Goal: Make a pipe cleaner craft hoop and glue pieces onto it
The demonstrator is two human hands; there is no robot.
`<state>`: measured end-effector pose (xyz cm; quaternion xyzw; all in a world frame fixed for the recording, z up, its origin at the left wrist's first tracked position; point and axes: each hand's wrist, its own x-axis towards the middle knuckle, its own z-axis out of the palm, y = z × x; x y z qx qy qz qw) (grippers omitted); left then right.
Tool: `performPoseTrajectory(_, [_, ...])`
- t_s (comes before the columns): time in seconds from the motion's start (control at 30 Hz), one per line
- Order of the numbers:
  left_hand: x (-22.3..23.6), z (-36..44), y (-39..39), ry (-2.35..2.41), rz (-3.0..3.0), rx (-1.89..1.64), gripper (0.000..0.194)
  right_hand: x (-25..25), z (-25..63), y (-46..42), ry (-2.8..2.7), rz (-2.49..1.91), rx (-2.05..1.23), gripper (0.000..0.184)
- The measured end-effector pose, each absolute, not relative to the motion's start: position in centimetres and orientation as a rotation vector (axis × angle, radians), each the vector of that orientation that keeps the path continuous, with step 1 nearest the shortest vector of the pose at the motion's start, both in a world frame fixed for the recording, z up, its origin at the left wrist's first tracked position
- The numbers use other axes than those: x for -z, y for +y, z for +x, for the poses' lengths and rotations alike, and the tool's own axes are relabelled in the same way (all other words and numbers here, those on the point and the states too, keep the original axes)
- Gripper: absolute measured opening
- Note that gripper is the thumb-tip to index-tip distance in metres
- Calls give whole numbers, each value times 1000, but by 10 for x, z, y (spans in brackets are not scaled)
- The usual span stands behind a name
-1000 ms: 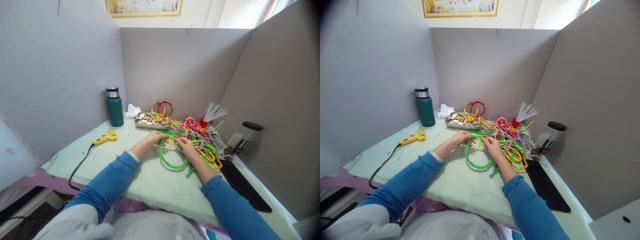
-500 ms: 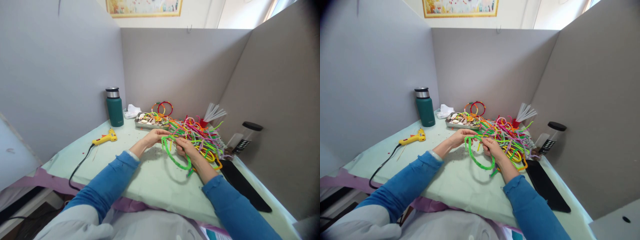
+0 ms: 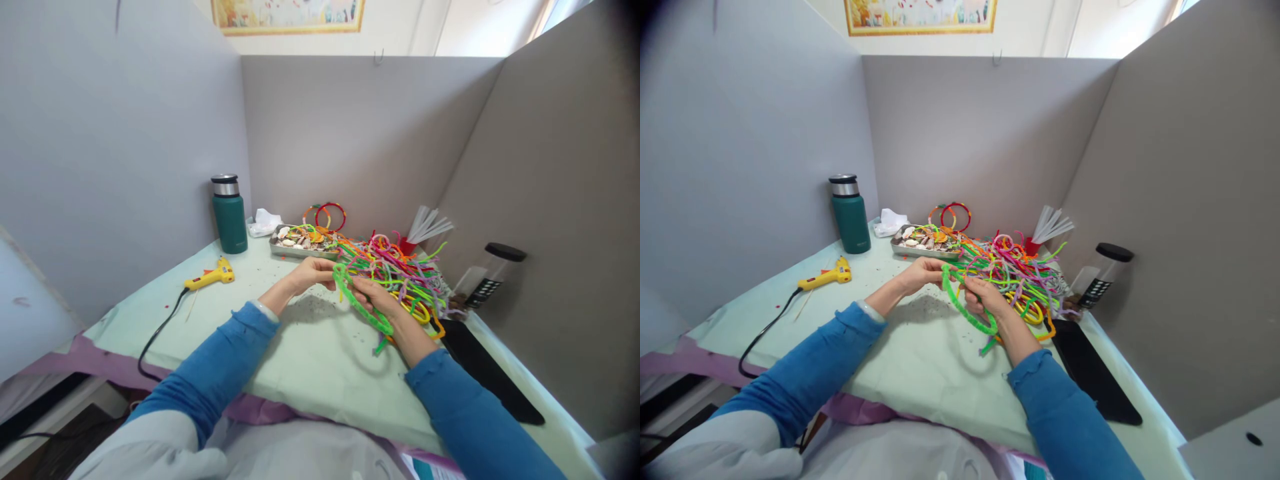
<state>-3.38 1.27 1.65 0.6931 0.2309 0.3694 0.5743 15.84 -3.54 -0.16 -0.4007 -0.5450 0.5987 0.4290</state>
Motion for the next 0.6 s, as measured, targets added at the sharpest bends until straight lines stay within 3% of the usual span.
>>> performPoseTrajectory(0.3, [-21,-32,9,620,1623,-922,30,15,162,-27,-1337,-874,-1611,30])
performPoseTrajectory(0.6, [-25,-33,7,785,1586,-861,34,27,161,-18,-1383,-932,-1427,34])
